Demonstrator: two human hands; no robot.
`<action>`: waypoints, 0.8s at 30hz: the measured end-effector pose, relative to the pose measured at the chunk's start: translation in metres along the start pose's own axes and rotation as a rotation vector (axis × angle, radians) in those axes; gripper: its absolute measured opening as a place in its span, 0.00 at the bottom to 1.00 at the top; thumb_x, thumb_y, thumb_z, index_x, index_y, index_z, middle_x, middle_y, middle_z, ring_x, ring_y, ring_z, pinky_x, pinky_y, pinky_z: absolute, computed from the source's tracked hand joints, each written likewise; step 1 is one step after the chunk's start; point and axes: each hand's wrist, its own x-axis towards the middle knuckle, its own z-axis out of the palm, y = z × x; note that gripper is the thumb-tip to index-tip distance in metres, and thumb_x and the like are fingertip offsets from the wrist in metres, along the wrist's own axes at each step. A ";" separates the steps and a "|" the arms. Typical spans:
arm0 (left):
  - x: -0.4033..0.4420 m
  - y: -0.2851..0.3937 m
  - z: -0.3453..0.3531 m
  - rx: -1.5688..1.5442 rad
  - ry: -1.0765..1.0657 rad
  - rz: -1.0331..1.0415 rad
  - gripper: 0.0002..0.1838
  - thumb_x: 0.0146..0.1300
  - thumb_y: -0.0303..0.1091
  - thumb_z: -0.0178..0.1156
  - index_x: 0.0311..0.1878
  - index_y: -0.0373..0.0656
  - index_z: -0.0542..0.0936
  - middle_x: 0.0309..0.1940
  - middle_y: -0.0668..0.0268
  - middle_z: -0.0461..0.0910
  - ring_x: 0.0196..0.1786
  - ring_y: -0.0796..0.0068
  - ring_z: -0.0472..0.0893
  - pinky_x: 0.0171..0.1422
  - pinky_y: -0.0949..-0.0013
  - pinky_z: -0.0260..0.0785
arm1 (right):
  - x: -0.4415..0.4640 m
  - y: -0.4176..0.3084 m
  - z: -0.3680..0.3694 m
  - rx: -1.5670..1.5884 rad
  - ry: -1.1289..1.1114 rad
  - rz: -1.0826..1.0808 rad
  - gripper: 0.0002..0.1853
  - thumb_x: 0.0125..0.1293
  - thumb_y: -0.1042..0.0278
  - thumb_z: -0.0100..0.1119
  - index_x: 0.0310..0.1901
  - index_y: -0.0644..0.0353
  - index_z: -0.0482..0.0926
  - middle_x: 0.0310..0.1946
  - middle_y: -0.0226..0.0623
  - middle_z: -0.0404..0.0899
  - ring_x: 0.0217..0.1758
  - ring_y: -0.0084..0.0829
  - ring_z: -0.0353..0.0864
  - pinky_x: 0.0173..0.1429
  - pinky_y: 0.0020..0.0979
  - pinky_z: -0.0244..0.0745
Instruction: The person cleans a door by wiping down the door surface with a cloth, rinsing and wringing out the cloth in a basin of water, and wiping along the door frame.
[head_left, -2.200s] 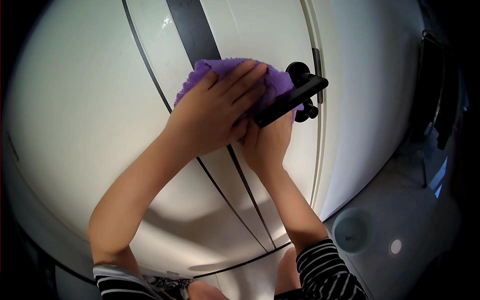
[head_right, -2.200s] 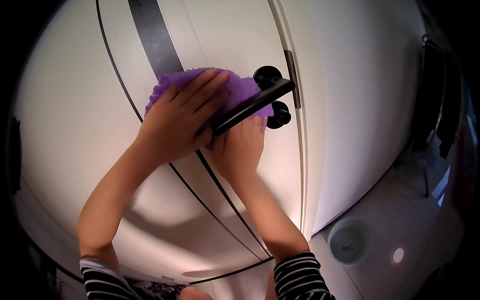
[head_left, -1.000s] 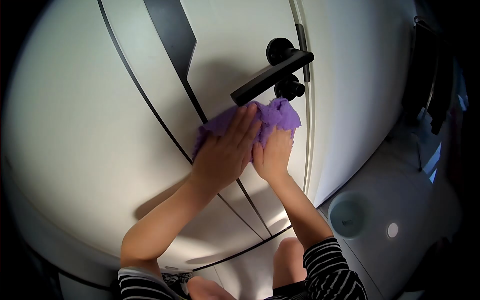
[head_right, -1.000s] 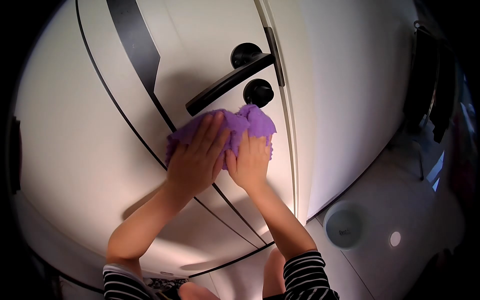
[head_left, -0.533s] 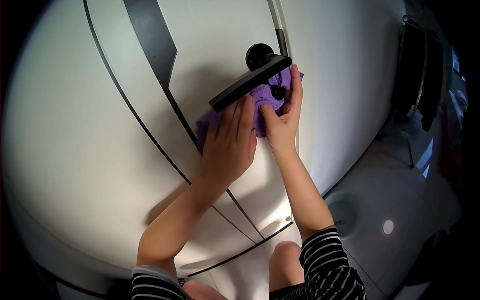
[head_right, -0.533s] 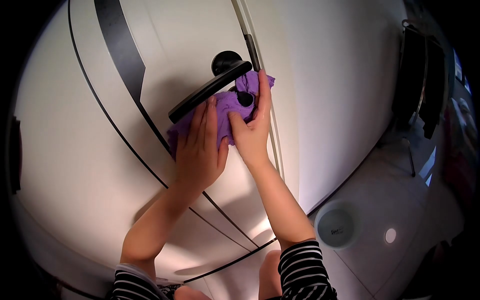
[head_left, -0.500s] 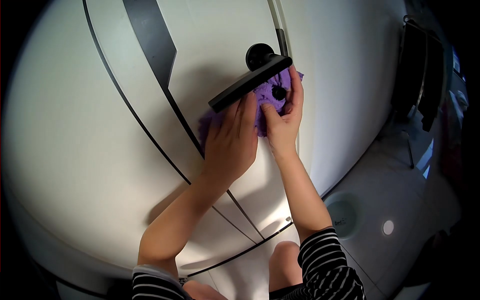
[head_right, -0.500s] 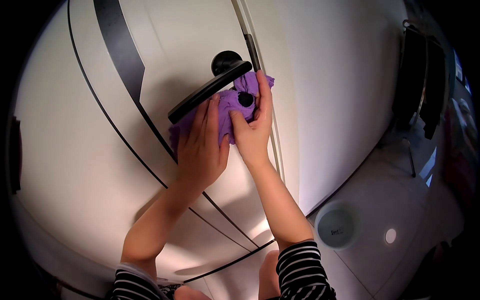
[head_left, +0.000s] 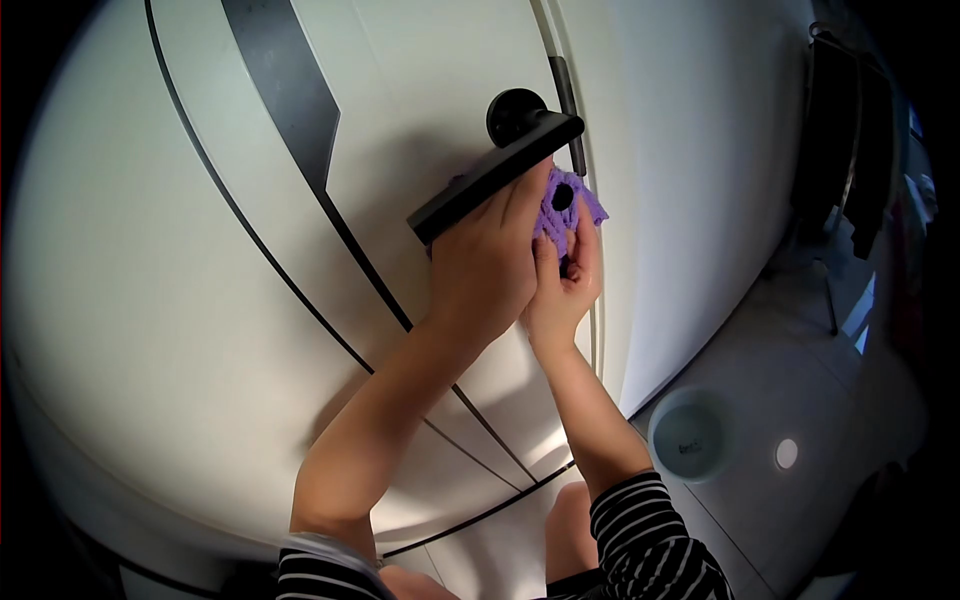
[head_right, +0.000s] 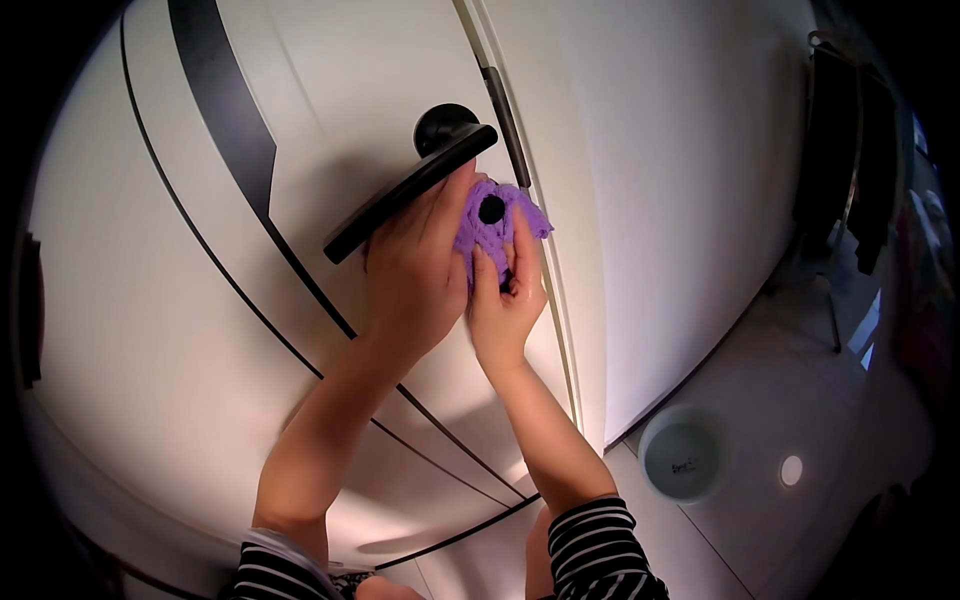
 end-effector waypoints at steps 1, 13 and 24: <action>-0.003 0.004 0.001 -0.007 0.012 -0.040 0.31 0.50 0.22 0.52 0.62 0.36 0.66 0.54 0.58 0.75 0.57 0.61 0.75 0.54 0.62 0.66 | -0.003 -0.004 0.000 -0.034 0.000 0.006 0.27 0.60 0.82 0.48 0.63 0.67 0.64 0.53 0.46 0.75 0.53 0.33 0.75 0.57 0.30 0.69; -0.079 0.012 0.017 0.280 -0.151 0.009 0.29 0.56 0.33 0.56 0.62 0.37 0.67 0.58 0.60 0.73 0.65 0.69 0.68 0.50 0.60 0.70 | -0.020 0.026 -0.042 -0.641 -0.376 -0.281 0.37 0.55 0.78 0.44 0.68 0.74 0.47 0.58 0.62 0.63 0.56 0.59 0.64 0.60 0.48 0.60; -0.079 0.011 0.016 0.287 -0.114 0.031 0.33 0.51 0.26 0.56 0.64 0.35 0.62 0.62 0.53 0.67 0.67 0.59 0.66 0.49 0.63 0.66 | 0.026 -0.002 -0.027 -0.557 -0.322 -0.404 0.37 0.46 0.78 0.44 0.64 0.70 0.58 0.44 0.53 0.71 0.41 0.49 0.69 0.49 0.43 0.65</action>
